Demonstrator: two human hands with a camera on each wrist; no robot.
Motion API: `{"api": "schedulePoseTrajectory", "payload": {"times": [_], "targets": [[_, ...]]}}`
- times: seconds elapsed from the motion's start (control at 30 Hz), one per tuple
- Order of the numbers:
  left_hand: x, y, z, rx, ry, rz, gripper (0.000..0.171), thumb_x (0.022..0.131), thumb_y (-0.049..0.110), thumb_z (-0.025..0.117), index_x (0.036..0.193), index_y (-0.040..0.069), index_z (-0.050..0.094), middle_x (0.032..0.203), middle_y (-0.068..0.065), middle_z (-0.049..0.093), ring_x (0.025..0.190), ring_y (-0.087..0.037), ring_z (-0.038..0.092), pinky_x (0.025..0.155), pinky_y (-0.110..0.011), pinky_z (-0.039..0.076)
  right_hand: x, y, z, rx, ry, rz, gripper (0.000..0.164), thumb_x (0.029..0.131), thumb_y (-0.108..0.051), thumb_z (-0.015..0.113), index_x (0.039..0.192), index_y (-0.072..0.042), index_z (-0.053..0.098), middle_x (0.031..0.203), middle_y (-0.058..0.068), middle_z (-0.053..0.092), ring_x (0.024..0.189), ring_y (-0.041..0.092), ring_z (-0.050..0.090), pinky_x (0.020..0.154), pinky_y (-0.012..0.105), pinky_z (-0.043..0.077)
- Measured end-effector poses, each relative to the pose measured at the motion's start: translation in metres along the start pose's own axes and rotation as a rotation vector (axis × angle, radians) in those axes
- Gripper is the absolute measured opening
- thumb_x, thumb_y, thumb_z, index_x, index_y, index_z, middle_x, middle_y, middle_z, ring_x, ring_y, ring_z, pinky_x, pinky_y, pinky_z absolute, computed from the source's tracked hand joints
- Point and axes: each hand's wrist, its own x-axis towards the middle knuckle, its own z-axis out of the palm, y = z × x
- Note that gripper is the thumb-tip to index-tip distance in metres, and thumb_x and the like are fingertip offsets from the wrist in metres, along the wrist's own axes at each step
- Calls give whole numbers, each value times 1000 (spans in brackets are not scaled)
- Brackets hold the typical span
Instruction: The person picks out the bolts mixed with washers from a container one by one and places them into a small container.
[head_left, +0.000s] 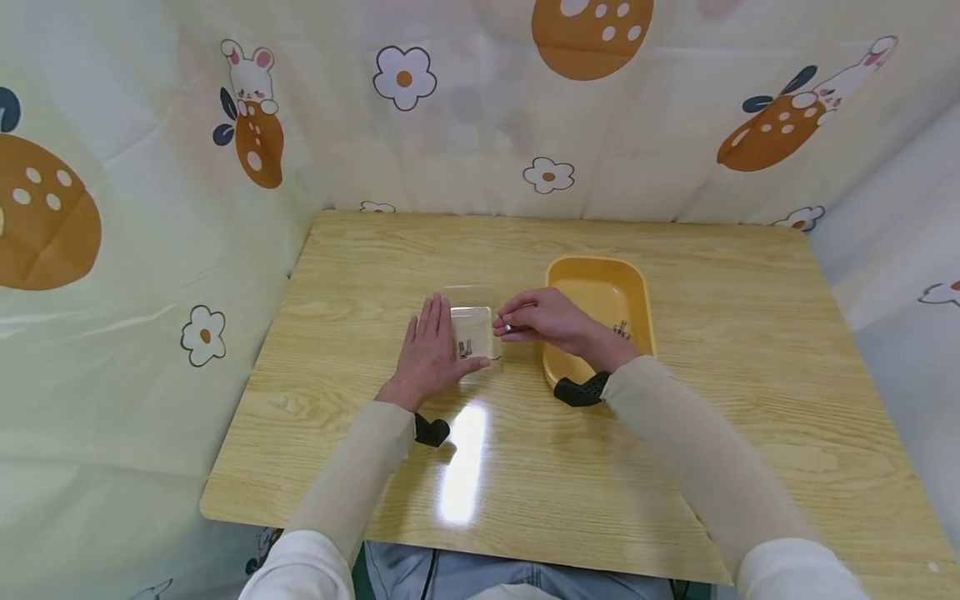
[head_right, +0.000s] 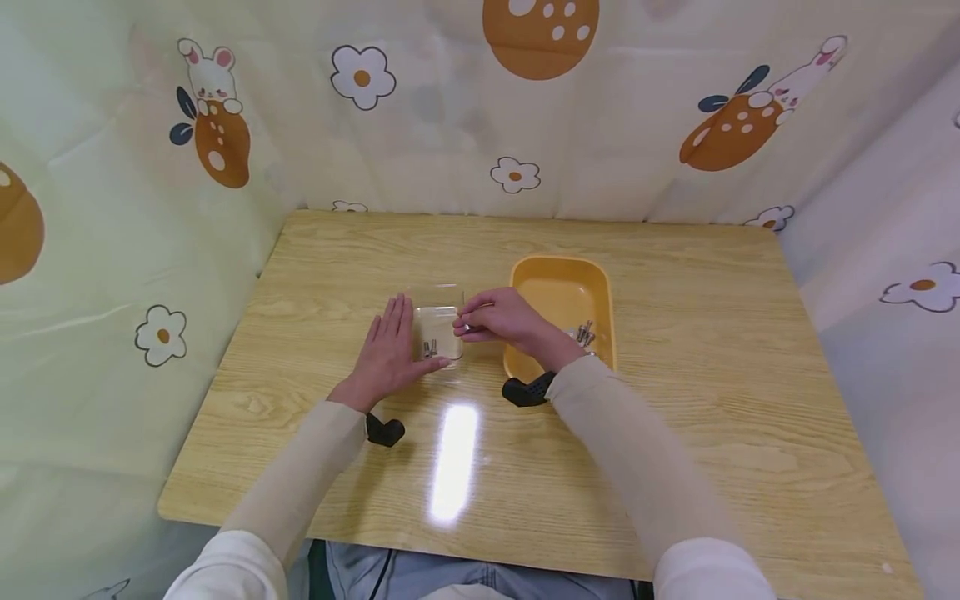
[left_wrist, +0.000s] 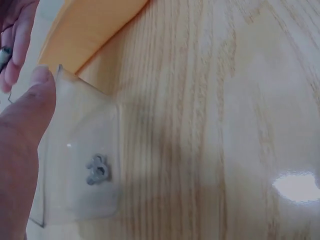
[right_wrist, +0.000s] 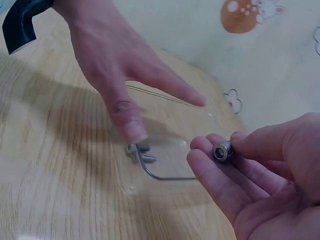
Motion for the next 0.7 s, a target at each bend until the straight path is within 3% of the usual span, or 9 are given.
{"api": "schedulePoseTrajectory", "payload": {"times": [0.33,0.7], "targets": [[1,-6,4,-12,2,-10,111,91,69,52,158,1,-5,167,-15,-5,156,-28,-3,126,-50,9,24,-3,29,-253,27,21,29,98,0,55,123,15,57,113,29,67,100,34,71,92,44,56],[2,-9,12,35,3,12,110,92,73,44,158,2,-9,167,-14,-9,156,-27,-5,126,-48,6,36,-5,45,-306,44,43,25,97,4,53,118,16,57,110,32,67,100,38,69,93,45,57]]}}
